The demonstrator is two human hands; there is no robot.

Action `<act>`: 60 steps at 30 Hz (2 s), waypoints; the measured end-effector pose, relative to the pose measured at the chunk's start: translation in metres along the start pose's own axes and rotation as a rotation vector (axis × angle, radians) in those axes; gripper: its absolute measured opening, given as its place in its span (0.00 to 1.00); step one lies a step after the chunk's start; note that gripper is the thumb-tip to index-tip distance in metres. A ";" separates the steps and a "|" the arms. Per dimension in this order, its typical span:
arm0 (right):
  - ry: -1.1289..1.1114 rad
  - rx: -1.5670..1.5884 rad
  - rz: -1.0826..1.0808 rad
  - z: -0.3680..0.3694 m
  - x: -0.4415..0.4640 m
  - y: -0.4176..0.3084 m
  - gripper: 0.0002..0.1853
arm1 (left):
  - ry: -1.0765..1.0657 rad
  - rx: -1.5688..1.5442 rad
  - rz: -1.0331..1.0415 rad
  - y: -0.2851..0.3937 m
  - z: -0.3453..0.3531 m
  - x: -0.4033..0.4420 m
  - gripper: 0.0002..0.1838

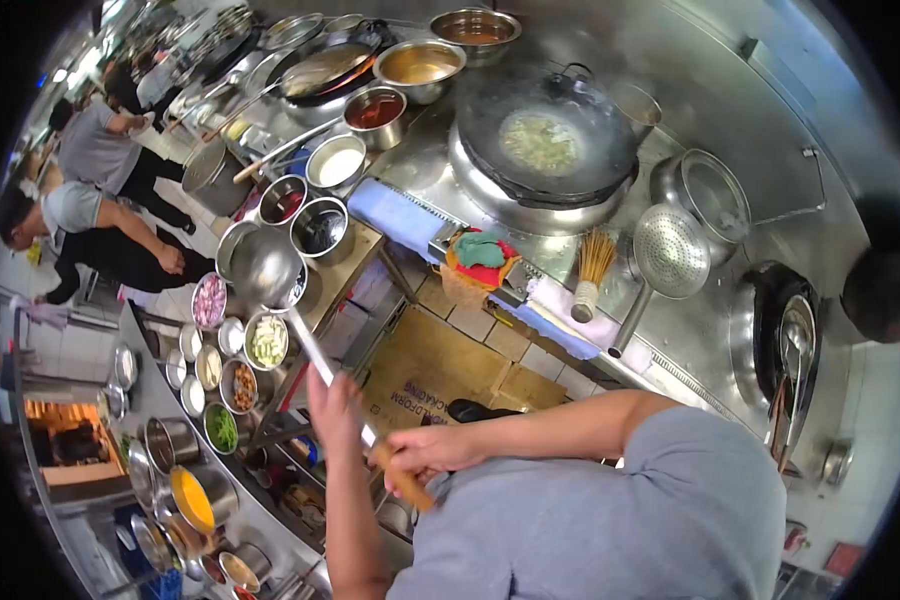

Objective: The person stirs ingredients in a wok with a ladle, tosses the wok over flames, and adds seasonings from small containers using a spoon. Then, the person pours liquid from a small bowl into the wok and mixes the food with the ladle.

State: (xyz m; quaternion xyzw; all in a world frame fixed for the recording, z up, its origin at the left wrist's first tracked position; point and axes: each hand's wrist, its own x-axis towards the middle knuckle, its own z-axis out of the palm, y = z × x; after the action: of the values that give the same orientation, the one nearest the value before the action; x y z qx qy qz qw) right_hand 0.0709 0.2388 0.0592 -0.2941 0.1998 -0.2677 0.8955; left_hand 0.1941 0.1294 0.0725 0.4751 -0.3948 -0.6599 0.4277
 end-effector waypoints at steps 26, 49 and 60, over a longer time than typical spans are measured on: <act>0.969 0.806 -1.018 -0.166 -0.169 -0.145 0.13 | -0.987 1.460 -0.176 -0.267 -0.192 0.257 0.15; 0.755 1.044 -1.151 -0.148 -0.207 -0.161 0.11 | -0.749 1.067 -0.386 -0.236 -0.037 0.246 0.17; 2.034 -0.434 -0.353 -0.220 -0.213 -0.147 0.30 | -0.755 1.296 -0.257 -0.224 -0.055 0.240 0.16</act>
State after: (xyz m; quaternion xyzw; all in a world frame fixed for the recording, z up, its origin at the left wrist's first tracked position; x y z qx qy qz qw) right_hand -0.2609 0.1733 0.0308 -0.1100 0.8546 -0.4734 0.1830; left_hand 0.1612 -0.0301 -0.2175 0.4156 -0.7644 -0.4583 -0.1813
